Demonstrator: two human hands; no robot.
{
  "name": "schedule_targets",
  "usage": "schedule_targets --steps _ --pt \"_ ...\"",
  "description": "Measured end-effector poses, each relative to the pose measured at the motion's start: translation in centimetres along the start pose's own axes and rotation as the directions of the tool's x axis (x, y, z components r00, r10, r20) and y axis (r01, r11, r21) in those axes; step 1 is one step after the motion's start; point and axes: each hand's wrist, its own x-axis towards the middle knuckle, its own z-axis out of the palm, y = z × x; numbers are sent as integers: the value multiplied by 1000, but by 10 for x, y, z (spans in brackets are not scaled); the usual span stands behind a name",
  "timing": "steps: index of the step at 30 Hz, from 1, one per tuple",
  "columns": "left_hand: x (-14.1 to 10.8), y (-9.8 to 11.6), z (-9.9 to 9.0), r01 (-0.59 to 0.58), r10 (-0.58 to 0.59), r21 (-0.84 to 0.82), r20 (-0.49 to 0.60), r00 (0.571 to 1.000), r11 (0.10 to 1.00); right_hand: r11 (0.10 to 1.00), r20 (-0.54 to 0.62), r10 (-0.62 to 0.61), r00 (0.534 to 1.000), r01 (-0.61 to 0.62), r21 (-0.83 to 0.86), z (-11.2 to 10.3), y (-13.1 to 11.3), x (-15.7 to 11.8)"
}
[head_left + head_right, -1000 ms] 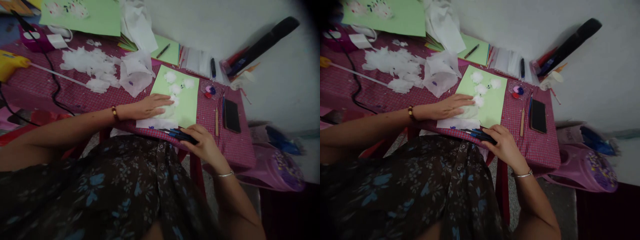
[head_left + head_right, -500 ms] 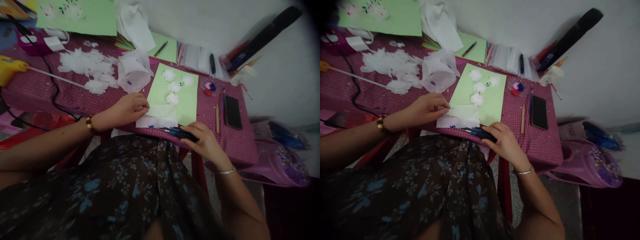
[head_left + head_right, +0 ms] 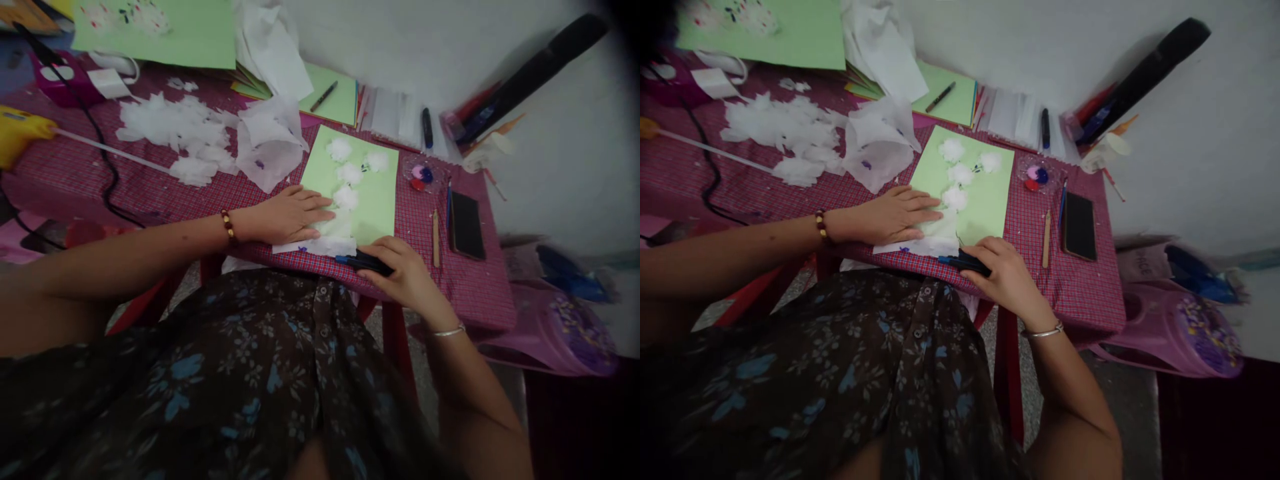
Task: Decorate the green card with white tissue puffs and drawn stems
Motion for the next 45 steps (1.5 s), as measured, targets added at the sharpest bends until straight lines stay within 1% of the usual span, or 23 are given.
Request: schedule_targets --steps 5,9,16,20,24,28,33,37,41,45 --pt "1 -1 -1 11 -12 -54 -19 1000 998 1000 -1 -24 1000 24 15 -4 1 3" --pt "0 -1 1 -9 5 -65 -56 998 998 999 -27 0 1000 1 44 -8 3 1" --pt "1 -1 2 -14 5 -92 -100 995 996 1000 69 8 998 -8 1 -13 3 6" --pt "1 0 0 -16 3 -117 -105 994 993 999 74 35 997 -33 -22 -15 6 6" --pt "2 0 -1 6 -19 -140 -97 995 990 999 89 38 995 -35 -32 -18 8 5" --pt "2 -1 0 24 -38 -148 -92 995 989 997 81 66 995 -64 -33 -23 9 2" --pt "2 -3 3 21 -42 -176 -116 992 984 998 83 49 995 -45 -48 -20 10 4" --pt "2 -2 2 20 -41 -178 -113 993 984 999 74 34 997 -31 -42 -16 9 7" --pt "3 -2 1 18 -41 -186 -124 991 982 998 39 52 998 -52 -21 -15 12 4" --pt "3 -2 2 20 -39 -165 -115 993 986 998 44 66 997 -65 -19 -15 13 3"
